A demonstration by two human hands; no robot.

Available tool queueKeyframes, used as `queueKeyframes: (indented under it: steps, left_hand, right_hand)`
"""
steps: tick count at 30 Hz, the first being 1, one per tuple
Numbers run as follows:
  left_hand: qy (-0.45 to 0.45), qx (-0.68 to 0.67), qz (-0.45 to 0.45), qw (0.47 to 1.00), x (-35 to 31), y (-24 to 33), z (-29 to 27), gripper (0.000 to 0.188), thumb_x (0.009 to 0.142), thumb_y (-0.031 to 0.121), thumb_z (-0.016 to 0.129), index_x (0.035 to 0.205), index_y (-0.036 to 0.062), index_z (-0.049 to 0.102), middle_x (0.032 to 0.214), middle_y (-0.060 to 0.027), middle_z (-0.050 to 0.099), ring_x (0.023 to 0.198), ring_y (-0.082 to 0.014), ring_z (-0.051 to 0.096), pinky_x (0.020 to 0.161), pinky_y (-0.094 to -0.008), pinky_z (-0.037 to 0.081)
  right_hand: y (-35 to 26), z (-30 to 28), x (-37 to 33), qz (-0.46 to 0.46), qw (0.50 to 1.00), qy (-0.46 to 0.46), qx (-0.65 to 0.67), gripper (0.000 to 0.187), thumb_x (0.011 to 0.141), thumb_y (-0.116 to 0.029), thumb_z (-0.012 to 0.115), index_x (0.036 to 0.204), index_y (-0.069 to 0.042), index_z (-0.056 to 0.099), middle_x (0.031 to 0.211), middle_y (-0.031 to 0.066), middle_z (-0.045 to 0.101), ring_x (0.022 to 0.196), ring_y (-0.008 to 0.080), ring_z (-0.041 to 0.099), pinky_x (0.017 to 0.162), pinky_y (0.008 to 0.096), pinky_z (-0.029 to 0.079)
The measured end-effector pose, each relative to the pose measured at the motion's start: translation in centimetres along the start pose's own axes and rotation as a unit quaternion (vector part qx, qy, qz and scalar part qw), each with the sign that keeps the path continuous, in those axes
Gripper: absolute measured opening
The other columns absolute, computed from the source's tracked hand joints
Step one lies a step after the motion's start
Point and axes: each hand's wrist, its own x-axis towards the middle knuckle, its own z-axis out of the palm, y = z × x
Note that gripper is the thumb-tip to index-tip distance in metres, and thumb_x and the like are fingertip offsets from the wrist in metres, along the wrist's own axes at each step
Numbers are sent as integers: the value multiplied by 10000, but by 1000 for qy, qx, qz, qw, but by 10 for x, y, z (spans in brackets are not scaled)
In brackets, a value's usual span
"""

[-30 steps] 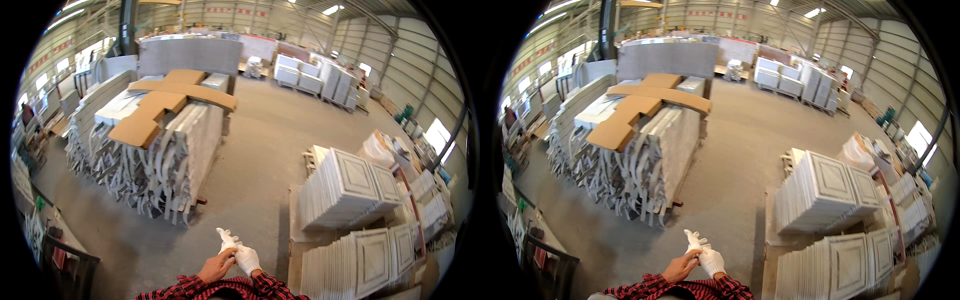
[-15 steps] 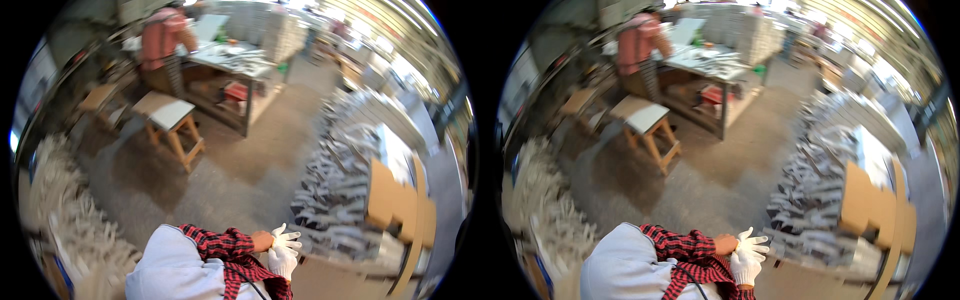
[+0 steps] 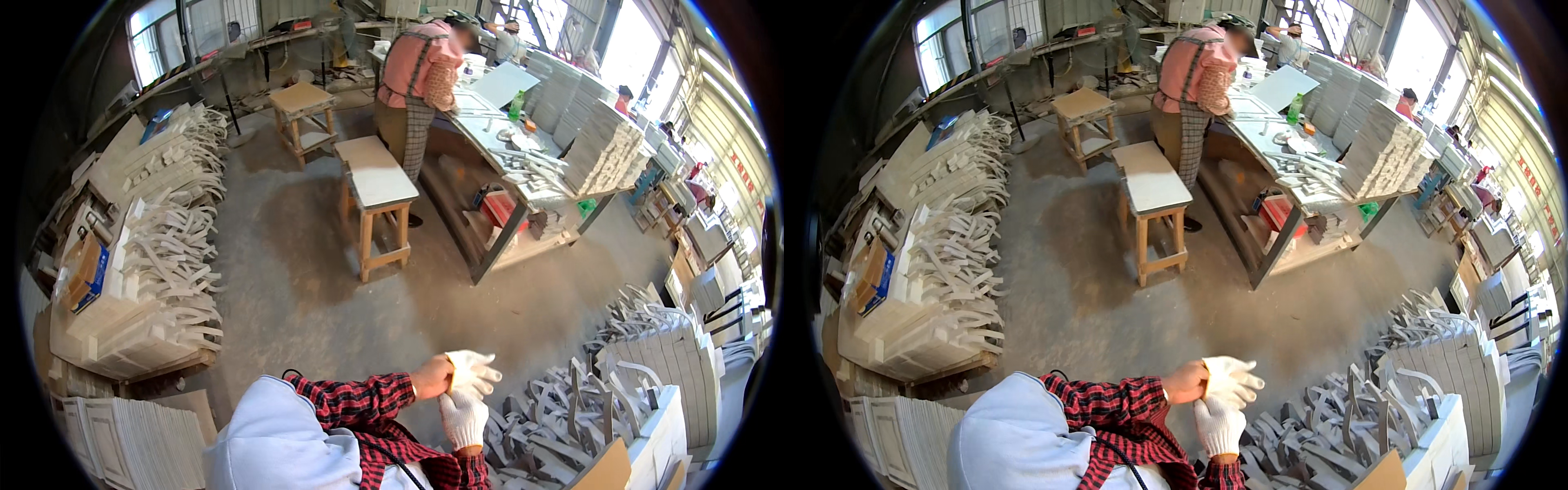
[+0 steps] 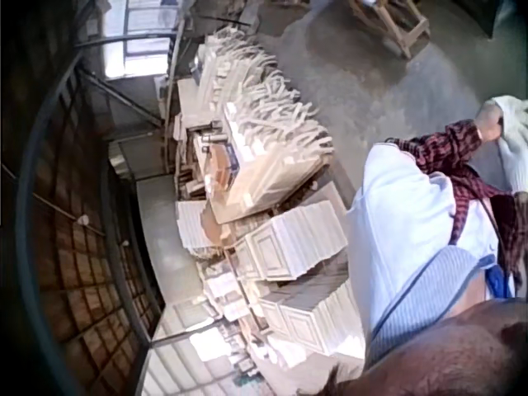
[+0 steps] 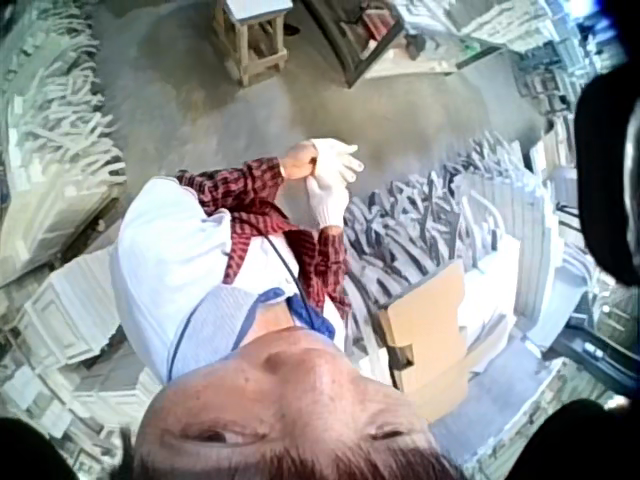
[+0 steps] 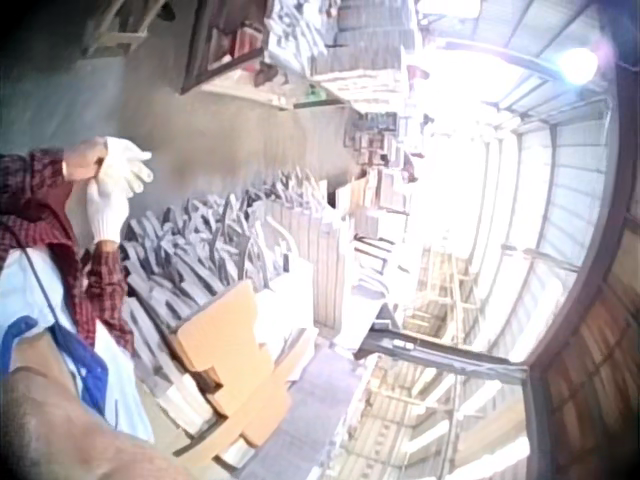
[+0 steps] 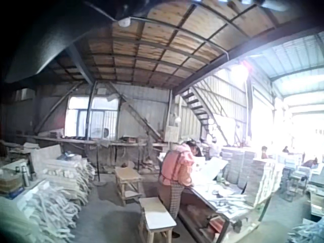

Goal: The person puts on white gloves and walks to a stack of white square panels. They pick up a panel, place it on a workbench, and use a utility knife to trim the edges and corners of the panel. The person carefully scrapes away excess material from the frame of the panel.

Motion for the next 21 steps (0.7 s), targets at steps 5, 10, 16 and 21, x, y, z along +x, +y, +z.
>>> queueKeyframes:
  steps: [5, 10, 16, 21]
  left_hand:
    - [31, 64, 59, 996, 120, 40, -5, 445, 1080, 230, 416, 1436, -18, 515, 1353, -232, 624, 1165, -332, 657, 1014, -465, 538]
    - [-15, -37, -89, 995, 251, 59, 23, 574, 1056, 447, 455, 1366, -27, 550, 1308, -214, 643, 1175, -377, 648, 1041, -454, 524]
    - [-33, -203, -348, 915, 404, 35, 15, 507, 1063, 483, 456, 1405, 117, 535, 1370, -252, 572, 1230, -409, 589, 1030, -487, 500]
    - [68, -311, -157, 935, 525, 53, 22, 451, 1067, 276, 504, 1486, 118, 450, 1541, -141, 456, 1378, -322, 475, 1176, -482, 375]
  right_hand:
    - [42, -48, 105, -120, 991, 60, -28, 198, 830, -267, 711, 718, -117, 650, 679, 122, 627, 640, 336, 646, 575, 446, 488]
    - [92, -115, 198, -42, 989, 7, -140, 160, 867, -287, 646, 817, -135, 659, 666, 82, 638, 611, 308, 651, 543, 435, 491]
    - [167, -158, 256, 58, 990, 13, -126, 174, 864, -283, 647, 799, -127, 687, 674, 101, 662, 618, 313, 667, 529, 453, 499]
    - [258, -196, 322, 53, 994, 57, -71, 182, 877, -286, 640, 797, -130, 685, 723, 105, 679, 675, 328, 679, 580, 461, 525]
